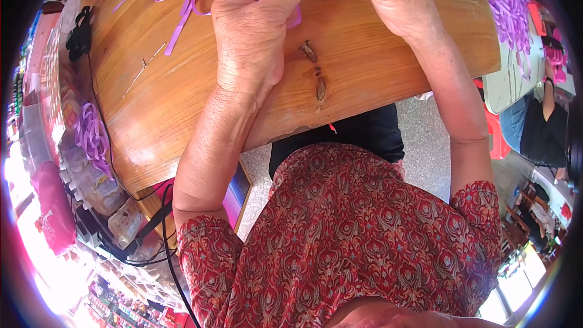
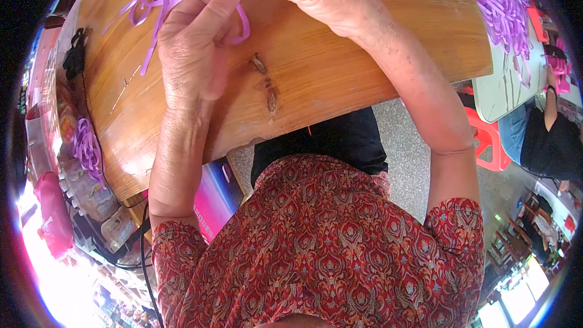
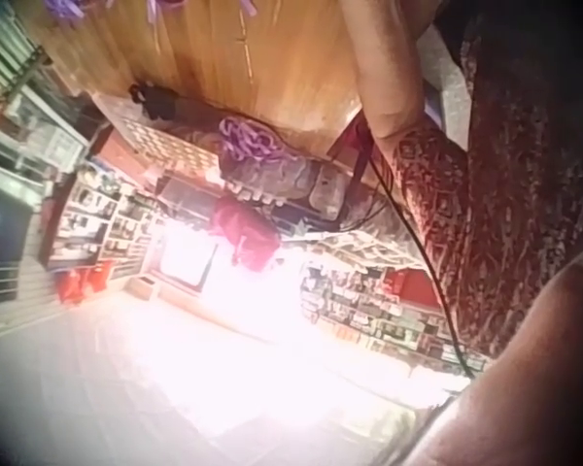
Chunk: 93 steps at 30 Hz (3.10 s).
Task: The person picks up a purple ribbon and rolls one end into a small cylinder by hand. They then insert the rolled end into a plastic clasp, repeating this process with several more ribbons from the pile on the table.
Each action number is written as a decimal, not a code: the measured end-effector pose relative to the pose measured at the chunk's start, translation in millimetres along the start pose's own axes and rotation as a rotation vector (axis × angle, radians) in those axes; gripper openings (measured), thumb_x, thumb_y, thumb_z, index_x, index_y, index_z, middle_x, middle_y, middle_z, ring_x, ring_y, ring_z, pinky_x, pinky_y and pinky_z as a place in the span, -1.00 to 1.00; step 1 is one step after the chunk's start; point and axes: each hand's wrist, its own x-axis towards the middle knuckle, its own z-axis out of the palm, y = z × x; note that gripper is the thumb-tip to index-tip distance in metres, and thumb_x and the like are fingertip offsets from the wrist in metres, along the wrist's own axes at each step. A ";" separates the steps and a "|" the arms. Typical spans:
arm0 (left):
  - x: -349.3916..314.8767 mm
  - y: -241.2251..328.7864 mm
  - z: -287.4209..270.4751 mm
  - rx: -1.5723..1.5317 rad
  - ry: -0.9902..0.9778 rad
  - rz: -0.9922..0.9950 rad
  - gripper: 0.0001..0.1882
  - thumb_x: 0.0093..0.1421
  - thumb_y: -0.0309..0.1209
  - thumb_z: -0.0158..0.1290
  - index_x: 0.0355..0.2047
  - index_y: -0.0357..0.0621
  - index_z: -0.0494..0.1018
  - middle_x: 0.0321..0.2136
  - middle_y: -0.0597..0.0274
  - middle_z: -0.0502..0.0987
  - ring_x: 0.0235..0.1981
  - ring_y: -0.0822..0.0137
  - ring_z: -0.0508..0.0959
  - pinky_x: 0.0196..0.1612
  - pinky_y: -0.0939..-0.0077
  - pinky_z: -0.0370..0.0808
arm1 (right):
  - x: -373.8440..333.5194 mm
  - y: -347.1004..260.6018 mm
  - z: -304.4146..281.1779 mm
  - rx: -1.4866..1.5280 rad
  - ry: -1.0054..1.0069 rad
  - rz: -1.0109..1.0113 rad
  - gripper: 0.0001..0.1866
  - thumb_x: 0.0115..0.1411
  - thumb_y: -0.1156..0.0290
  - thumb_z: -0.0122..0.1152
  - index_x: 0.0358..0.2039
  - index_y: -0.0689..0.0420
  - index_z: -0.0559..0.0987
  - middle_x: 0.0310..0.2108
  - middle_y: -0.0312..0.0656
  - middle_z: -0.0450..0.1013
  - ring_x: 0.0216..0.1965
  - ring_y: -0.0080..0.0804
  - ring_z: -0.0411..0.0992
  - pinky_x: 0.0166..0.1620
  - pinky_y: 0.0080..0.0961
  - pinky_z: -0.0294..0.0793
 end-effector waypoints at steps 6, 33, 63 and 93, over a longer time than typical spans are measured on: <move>-2.8 3.1 2.2 -0.106 -0.057 0.026 -0.88 0.11 -0.51 0.11 -0.34 -0.28 0.49 -0.60 0.40 0.44 -0.64 0.61 0.26 -0.54 0.69 0.19 | -0.1 3.3 2.4 0.192 0.026 0.081 -0.87 0.14 0.44 0.14 -0.37 0.24 0.56 -0.42 -0.28 0.47 -0.35 -0.59 0.40 -0.23 -0.68 0.35; -0.3 3.3 3.4 -0.189 -0.140 0.050 -0.89 0.19 -0.50 0.00 -0.33 -0.30 0.46 -0.70 0.49 0.20 -0.65 0.58 0.11 -0.52 0.64 0.10 | 22.9 21.8 1.8 0.114 -0.067 -0.946 -0.89 0.05 0.61 0.23 -0.37 0.21 0.56 -0.42 -0.26 0.46 -0.34 -0.53 0.38 -0.27 -0.63 0.32; -4.7 7.1 4.1 -0.028 -0.080 0.052 -0.84 0.10 -0.41 0.14 -0.34 -0.25 0.51 -0.54 0.37 0.48 -0.66 0.58 0.22 -0.56 0.64 0.15 | -6.5 -11.0 -5.1 -0.119 0.129 -0.149 -0.96 0.10 0.53 0.16 -0.42 0.21 0.52 -0.42 -0.33 0.39 -0.36 -0.64 0.35 -0.25 -0.71 0.33; 2.3 12.3 -4.8 0.086 -0.016 0.097 -0.93 0.05 -0.54 0.16 -0.42 -0.24 0.53 -0.63 0.44 0.43 -0.66 0.66 0.24 -0.60 0.76 0.11 | -2.7 -28.7 -17.6 -0.714 0.075 -0.678 -0.87 -0.10 0.54 0.34 -0.48 0.17 0.57 -0.50 -0.22 0.45 -0.45 -0.33 0.41 -0.39 -0.49 0.34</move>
